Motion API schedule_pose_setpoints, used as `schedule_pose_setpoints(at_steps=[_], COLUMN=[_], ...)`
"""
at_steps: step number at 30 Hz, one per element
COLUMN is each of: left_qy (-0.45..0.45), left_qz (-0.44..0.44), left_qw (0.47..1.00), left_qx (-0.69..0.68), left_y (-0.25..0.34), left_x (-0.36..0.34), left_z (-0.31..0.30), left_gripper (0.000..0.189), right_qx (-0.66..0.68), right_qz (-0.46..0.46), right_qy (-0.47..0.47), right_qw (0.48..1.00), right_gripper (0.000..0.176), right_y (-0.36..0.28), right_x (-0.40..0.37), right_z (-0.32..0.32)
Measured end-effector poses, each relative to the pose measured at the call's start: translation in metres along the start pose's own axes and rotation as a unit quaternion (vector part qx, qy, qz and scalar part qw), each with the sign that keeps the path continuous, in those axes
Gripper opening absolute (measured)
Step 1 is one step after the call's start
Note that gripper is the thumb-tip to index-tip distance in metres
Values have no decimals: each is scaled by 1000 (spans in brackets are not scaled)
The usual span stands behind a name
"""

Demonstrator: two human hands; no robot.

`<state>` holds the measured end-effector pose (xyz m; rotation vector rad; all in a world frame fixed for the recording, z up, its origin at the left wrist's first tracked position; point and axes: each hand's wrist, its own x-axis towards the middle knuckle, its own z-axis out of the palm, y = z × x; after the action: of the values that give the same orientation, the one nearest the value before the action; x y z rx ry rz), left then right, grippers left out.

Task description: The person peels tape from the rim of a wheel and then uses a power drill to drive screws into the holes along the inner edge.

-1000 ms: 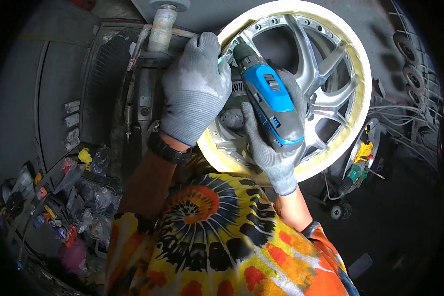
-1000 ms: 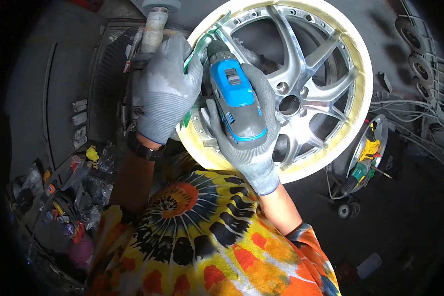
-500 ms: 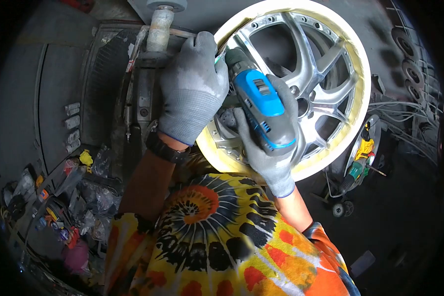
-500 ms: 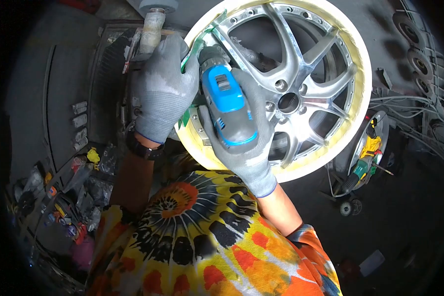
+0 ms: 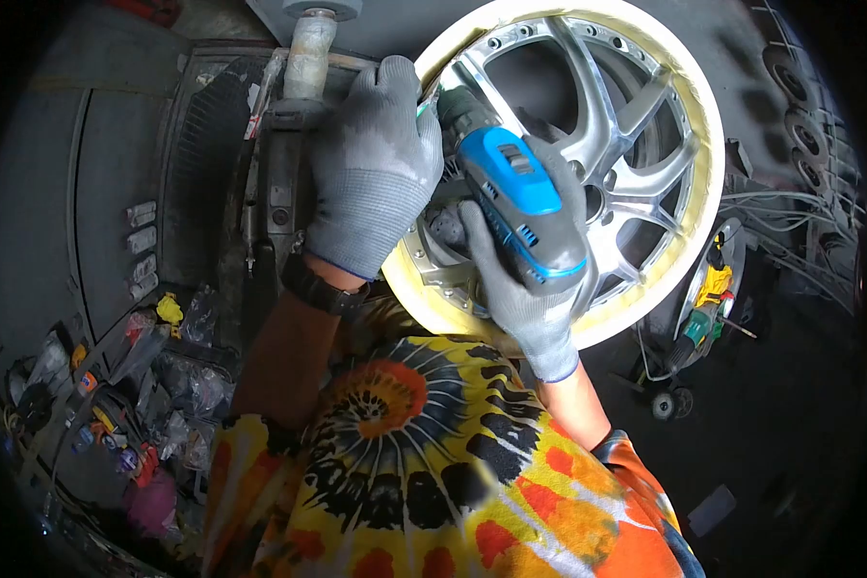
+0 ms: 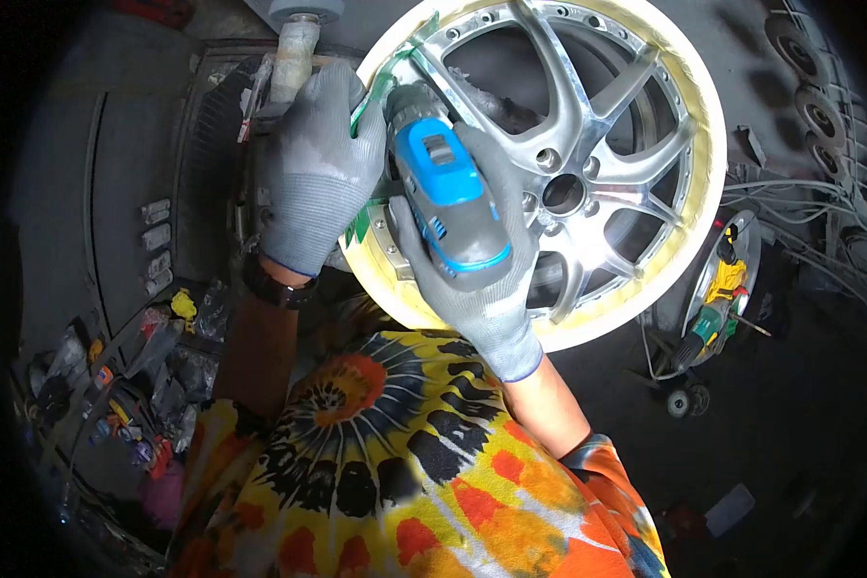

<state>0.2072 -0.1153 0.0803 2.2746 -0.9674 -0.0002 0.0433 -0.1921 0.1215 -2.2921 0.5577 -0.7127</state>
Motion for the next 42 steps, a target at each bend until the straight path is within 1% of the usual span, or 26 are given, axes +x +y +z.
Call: schedule_pose_setpoints(at_steps=[3,5,7,9,13,15,16,20,22,23,25,26,27,29,30,31,32,33,34,35,36,38,39,40,41,42], left_qy=[-7,-10,-24,-26,-19,-15,-10,-3,-19,-19,-17,-17,-15,-12,-5,2,2,-15,-32,-32,-39,-45,-4,36,36,50], left_qz=[-8,-6,-25,-26,-15,-11,-6,1,-20,-19,-18,-17,-12,-5,7,19,20,1,-19,-18,-24,-28,-5,17,18,17], left_qw=[1000,1000,999,999,1000,1000,1000,1000,1000,1000,1000,1000,1000,1000,1000,1000,1000,1000,999,999,999,999,1000,999,999,999], left_qx=[3,-1,14,17,18,13,8,-6,4,3,1,1,2,5,8,10,10,4,-1,0,-4,-9,-9,-9,-9,-10], left_y=[0,0,3,2,3,2,1,0,4,4,3,2,1,-2,-3,-3,-1,1,2,2,2,3,2,0,-3,-6], left_x=[1,0,2,2,2,1,1,0,1,2,2,1,1,0,-1,-1,-2,-3,-4,-5,-6,-11,-16,-21,-23,-23], left_z=[0,-1,-3,-2,-3,-2,-1,1,-2,-2,-1,0,2,2,2,2,1,-1,-4,-5,-8,-9,-8,-5,-2,3], left_gripper=[25,25,27,27,29,29,29,29,29,29,29,29,29,28,28,28,28,25,22,22,21,21,21,20,20,20], right_qx=[-12,-13,-15,21,45,19,-40,-33,6,5,9,-3,-3,29,28,49,70,70,52,33,34,31,31,0,-30,-6], right_qz=[-3,-3,-5,31,59,27,4,-11,14,14,57,26,27,59,59,79,100,100,83,65,65,21,20,-8,-35,-16], right_qy=[-21,-18,-16,-21,-17,6,4,27,23,24,-14,-8,-7,-34,-32,-33,-33,-33,-25,-17,-17,-2,-1,-5,-10,-18], right_qw=[1000,1000,1000,999,997,999,999,999,1000,1000,998,1000,1000,997,997,995,992,992,995,997,997,999,999,1000,999,1000], right_gripper=[71,71,71,71,66,65,72,70,69,69,67,67,67,67,67,65,63,63,65,67,67,67,67,67,67,66], right_y=[1,3,3,-1,-7,1,9,9,5,3,-2,-1,0,1,-1,-3,-4,-1,4,6,5,1,1,3,4,3], right_x=[-2,2,1,-4,0,5,4,3,2,0,-5,-5,-7,-11,-11,-11,-11,-11,-10,-9,-10,-10,-9,-8,-7,-6], right_z=[-1,-3,-3,0,-1,0,2,7,6,4,3,4,3,0,-1,-1,-1,0,2,3,3,4,3,3,2,2])
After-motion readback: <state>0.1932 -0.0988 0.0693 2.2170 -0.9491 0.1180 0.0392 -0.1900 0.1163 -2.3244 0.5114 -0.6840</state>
